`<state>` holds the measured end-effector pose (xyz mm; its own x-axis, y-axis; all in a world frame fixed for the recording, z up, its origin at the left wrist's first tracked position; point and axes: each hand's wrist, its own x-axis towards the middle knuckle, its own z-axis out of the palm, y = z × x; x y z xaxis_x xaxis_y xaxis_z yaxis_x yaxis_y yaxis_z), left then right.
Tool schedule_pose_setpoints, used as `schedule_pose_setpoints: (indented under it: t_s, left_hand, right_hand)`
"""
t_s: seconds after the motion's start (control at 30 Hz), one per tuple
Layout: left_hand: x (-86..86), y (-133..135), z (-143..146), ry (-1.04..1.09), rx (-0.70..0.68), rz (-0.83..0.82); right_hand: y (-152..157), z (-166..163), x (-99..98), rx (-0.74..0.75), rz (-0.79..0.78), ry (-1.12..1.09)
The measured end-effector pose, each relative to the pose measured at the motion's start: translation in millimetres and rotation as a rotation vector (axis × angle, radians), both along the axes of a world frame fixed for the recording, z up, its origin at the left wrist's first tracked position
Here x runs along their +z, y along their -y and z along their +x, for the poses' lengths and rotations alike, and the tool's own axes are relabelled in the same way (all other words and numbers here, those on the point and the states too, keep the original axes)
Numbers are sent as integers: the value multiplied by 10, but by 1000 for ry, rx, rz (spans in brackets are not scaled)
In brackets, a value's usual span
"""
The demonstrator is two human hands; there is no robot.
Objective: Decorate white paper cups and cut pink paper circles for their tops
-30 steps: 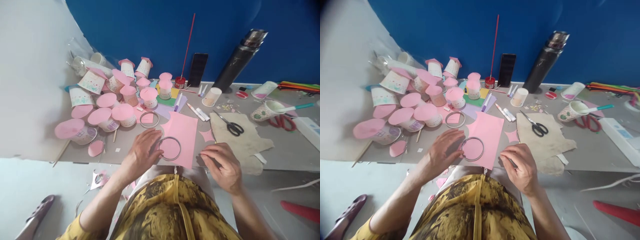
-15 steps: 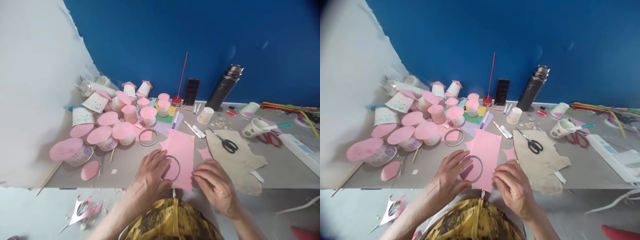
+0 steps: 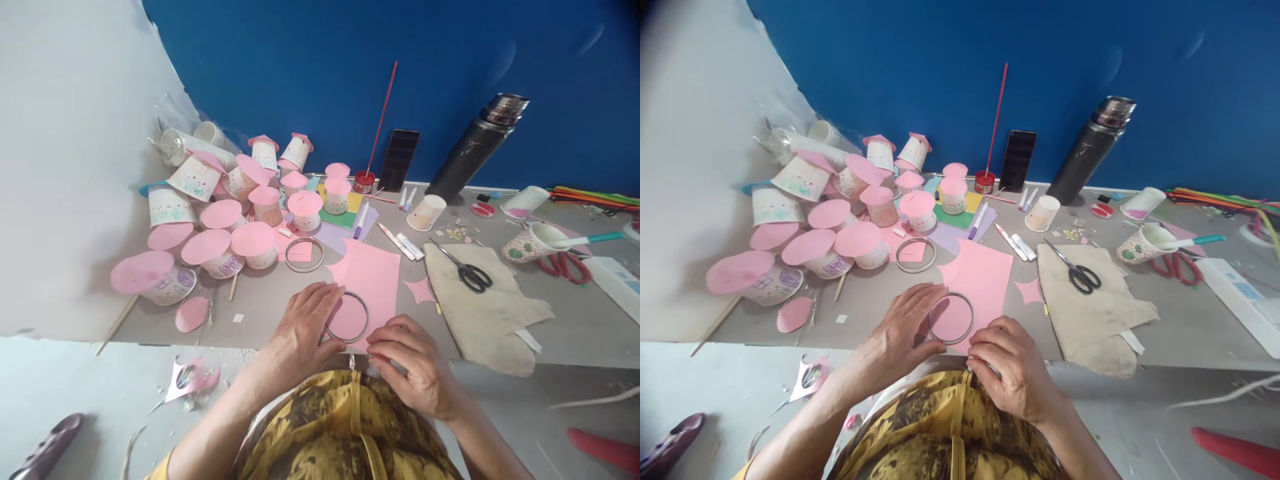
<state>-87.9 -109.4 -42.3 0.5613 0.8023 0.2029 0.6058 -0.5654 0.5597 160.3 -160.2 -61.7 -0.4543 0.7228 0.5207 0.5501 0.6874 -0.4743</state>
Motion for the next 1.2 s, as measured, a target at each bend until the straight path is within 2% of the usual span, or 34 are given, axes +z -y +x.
schedule_pose_setpoints:
  t_s: [0.27,0.9,1.07,1.2]
  left_hand:
    - [-30,10,-1,25,26,-15]
    - [-52,-28,-9,9,13,61]
    - [-115,49,-47,116,125,170]
    - [-157,199,2,266,153,347]
  right_hand:
    - [0,-7,-1,-4,-29,-10]
    - [-4,13,-14,-8,-51,-5]
    - [4,0,-14,-6,-30,-2]
    - [27,25,37,-15,91,-80]
